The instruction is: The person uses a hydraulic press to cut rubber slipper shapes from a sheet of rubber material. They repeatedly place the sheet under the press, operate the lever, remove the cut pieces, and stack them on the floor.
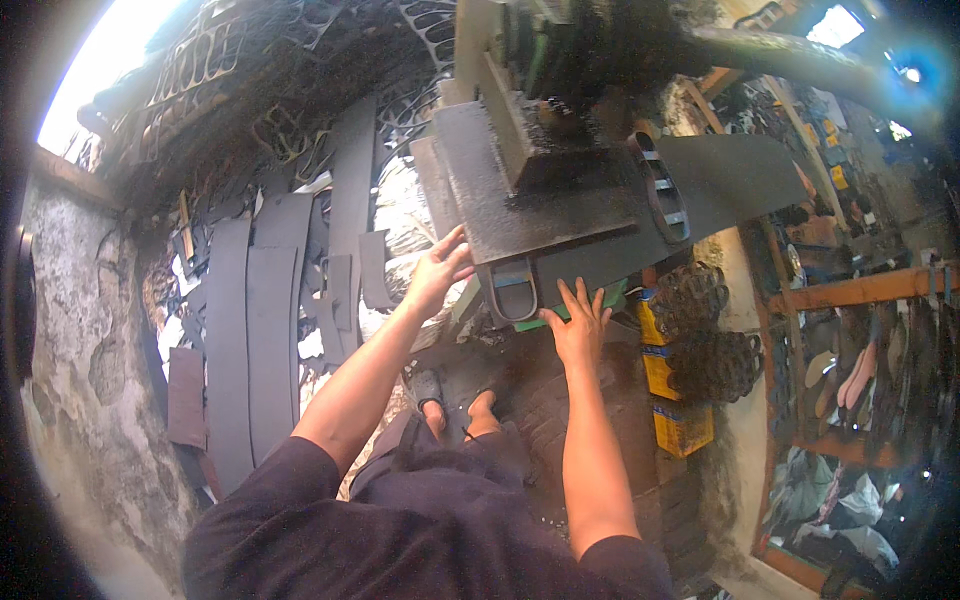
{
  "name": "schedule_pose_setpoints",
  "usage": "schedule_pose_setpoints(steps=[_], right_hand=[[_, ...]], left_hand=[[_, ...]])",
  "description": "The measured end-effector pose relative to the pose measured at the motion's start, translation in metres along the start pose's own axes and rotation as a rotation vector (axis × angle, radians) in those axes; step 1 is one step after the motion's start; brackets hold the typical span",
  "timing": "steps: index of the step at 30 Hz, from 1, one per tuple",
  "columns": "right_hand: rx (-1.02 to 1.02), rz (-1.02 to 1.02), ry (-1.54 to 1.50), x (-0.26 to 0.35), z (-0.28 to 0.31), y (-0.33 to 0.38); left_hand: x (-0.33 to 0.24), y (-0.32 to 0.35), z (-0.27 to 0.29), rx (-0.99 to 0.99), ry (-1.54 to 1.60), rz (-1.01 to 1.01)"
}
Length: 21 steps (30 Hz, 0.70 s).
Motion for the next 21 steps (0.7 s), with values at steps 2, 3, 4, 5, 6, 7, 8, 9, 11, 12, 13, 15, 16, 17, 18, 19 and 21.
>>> schedule_pose_setpoints(steps=[2,3,4,5,6,7,8,9,11,12,13,15,16,17,18,19,21], right_hand=[[-0.017,-0.008,0.028,-0.01,0.007,-0.021],[-0.019,-0.016,0.035,-0.013,0.01,-0.033],[-0.02,-0.024,0.042,-0.016,0.014,-0.046],[-0.025,-0.033,0.017,-0.019,0.017,-0.058],[-0.032,-0.053,0.021,-0.024,0.02,-0.07],[-0.034,-0.058,0.018,-0.023,0.021,-0.083],[-0.032,-0.059,0.015,-0.022,0.019,-0.095],[-0.043,-0.068,0.004,-0.025,0.019,-0.105],[-0.064,-0.074,-0.014,-0.027,0.018,-0.124],[-0.072,-0.077,-0.031,-0.029,0.015,-0.13],[-0.121,-0.069,-0.038,-0.03,0.015,-0.132],[-0.175,-0.039,-0.05,-0.024,0.015,-0.13],[-0.203,-0.025,-0.049,-0.021,0.023,-0.124],[-0.069,-0.045,-0.054,-0.021,0.033,-0.123],[0.065,-0.08,-0.054,-0.02,0.063,-0.115],[0.204,-0.121,-0.059,-0.019,0.097,-0.102],[0.052,-0.005,0.001,0.047,0.264,-0.098]], left_hand=[[-0.005,-0.006,0.013,-0.075,-0.089,-0.046],[-0.008,-0.007,0.027,-0.136,-0.075,-0.059],[-0.011,-0.005,0.044,-0.197,-0.062,-0.072],[-0.017,0.003,0.058,-0.249,-0.078,-0.062],[-0.023,0.012,0.073,-0.301,-0.095,-0.054],[-0.025,0.019,0.097,-0.355,-0.085,-0.067],[-0.027,0.026,0.12,-0.415,-0.073,-0.081],[-0.034,0.033,0.133,-0.455,-0.078,-0.086],[-0.062,0.04,0.134,-0.521,-0.088,-0.132],[-0.083,0.046,0.128,-0.547,-0.104,-0.174],[-0.109,0.051,0.106,-0.563,-0.116,-0.213],[-0.157,0.049,0.061,-0.521,-0.159,-0.372],[-0.184,0.052,0.023,-0.5,-0.197,-0.448],[-0.219,0.059,-0.034,-0.398,-0.229,-0.598],[-0.252,0.07,-0.097,-0.284,-0.254,-0.737],[-0.289,0.088,-0.166,-0.084,-0.3,-0.922],[-0.356,0.142,-0.286,0.173,-0.272,-1.153]])
Point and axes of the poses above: each hand's wrist, its own y-axis away from the middle knuckle, its own z-axis out of the back of the hand, x = y × z, the point moved 10 cm from there along -y, towards the middle knuckle, and after that the axes turned 1 degree about -x, right-handed, at the moved point
